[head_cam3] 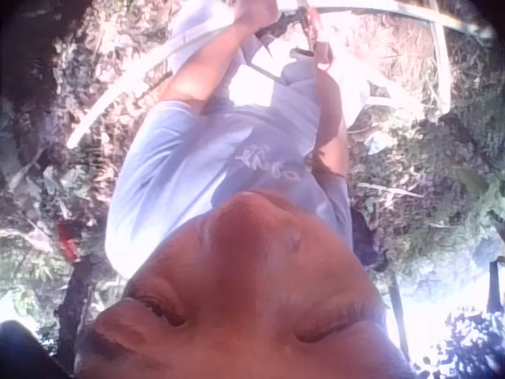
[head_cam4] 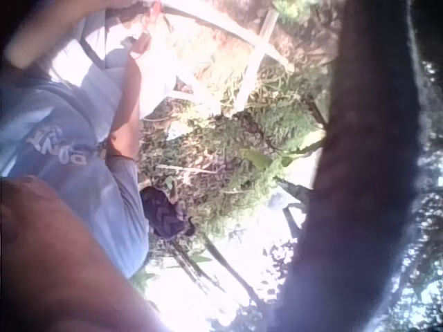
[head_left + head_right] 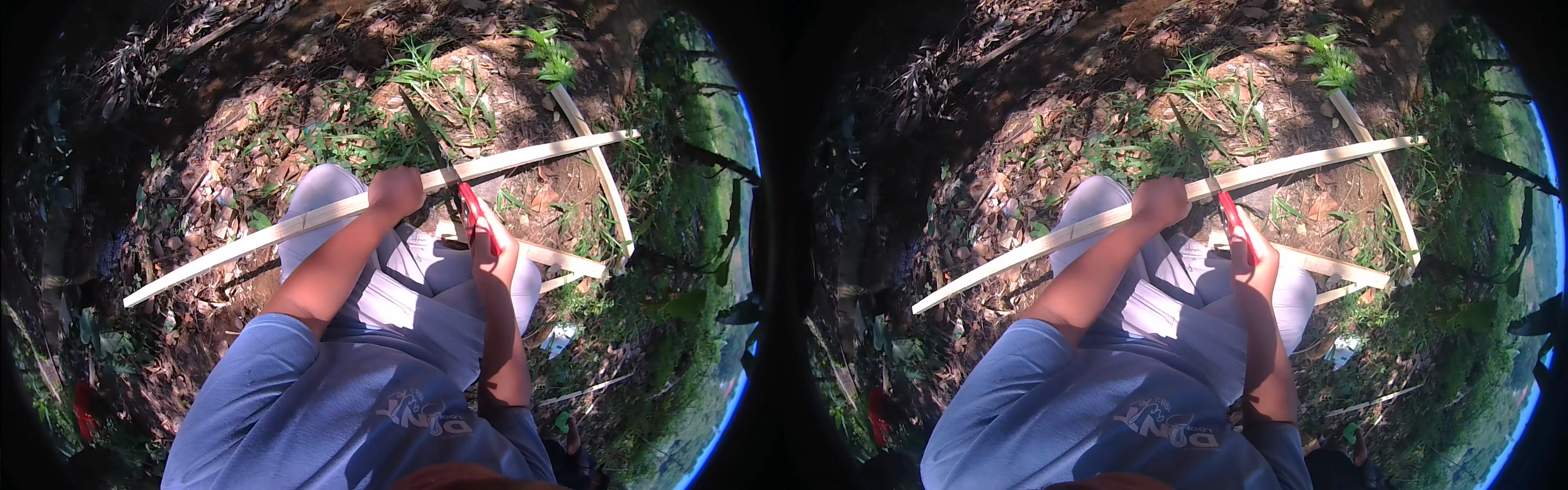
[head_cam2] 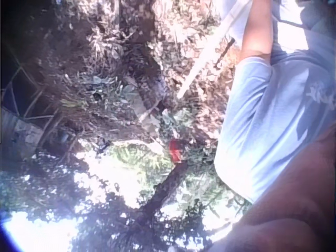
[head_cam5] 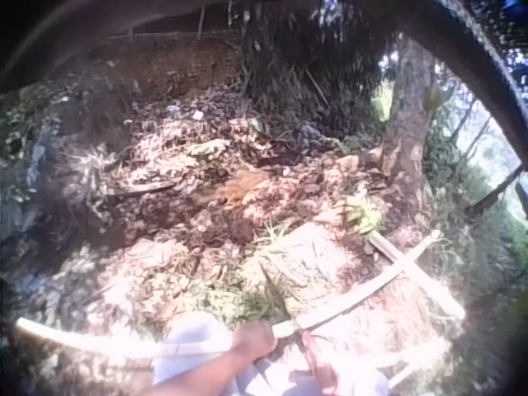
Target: The person sits on the ground and uses a red folding saw to cut a long piece of bamboo. They align the bamboo on a makeshift wooden stand and saw through it, creating a shorter segment.
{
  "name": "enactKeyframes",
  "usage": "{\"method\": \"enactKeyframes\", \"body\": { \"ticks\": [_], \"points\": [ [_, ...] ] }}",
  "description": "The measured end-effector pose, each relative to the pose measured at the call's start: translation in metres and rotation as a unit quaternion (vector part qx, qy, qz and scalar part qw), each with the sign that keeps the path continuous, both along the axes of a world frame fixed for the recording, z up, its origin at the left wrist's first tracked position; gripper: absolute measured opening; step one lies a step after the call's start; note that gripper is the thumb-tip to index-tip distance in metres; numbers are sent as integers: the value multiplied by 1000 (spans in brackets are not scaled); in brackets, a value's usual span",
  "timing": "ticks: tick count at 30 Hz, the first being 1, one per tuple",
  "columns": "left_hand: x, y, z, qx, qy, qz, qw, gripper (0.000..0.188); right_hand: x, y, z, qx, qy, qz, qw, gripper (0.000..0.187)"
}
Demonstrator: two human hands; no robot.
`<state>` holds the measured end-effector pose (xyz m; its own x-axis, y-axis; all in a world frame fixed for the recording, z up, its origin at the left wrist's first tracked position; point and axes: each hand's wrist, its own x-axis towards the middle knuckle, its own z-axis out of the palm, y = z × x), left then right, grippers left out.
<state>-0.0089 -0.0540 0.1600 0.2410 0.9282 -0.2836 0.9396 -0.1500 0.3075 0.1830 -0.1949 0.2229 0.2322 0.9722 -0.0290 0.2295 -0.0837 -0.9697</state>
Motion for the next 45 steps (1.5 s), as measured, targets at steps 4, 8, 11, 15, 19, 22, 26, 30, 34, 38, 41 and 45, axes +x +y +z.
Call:
{"method": "enactKeyframes", "body": {
  "ticks": [4,8,11,15,19,22,26,30,34,38,41,45],
  "points": [
    [7,4,-1,8,-2,-5,1000,34,-19,68,-29,67,-2,-8,998,39],
    [6,3,3,-7,3,-7,1000,36,-21,59,-37,117,-18,-12,993,40],
    [3,3,2,-18,4,1,1000,36,4,0,-15,-3,-8,-10,1000,41],
    [4,-1,4,-26,-14,5,1000,35,39,-113,14,-59,-4,-32,998,44],
    [10,0,7,-33,-4,4,999,35,43,-157,48,-47,-23,-34,998,45],
    [3,-1,4,-37,-23,12,999,35,34,-115,29,-21,-47,-14,999,44],
    [0,0,-3,7,-11,5,1000,34,6,-8,-22,30,-28,-8,999,42],
    [7,4,-4,-9,-1,-5,1000,35,-17,79,-55,76,72,-32,994,38],
    [5,1,1,3,5,-6,1000,36,-22,65,-46,124,-31,-1,992,38],
    [2,0,0,-13,0,-1,1000,36,1,-15,-15,27,-7,-13,1000,40],
    [2,0,-1,-16,-4,1,1000,35,32,-93,17,-56,2,-24,998,45],
    [1,0,1,-40,-4,10,999,35,66,-160,38,-63,-30,-29,997,46]
  ]
}}
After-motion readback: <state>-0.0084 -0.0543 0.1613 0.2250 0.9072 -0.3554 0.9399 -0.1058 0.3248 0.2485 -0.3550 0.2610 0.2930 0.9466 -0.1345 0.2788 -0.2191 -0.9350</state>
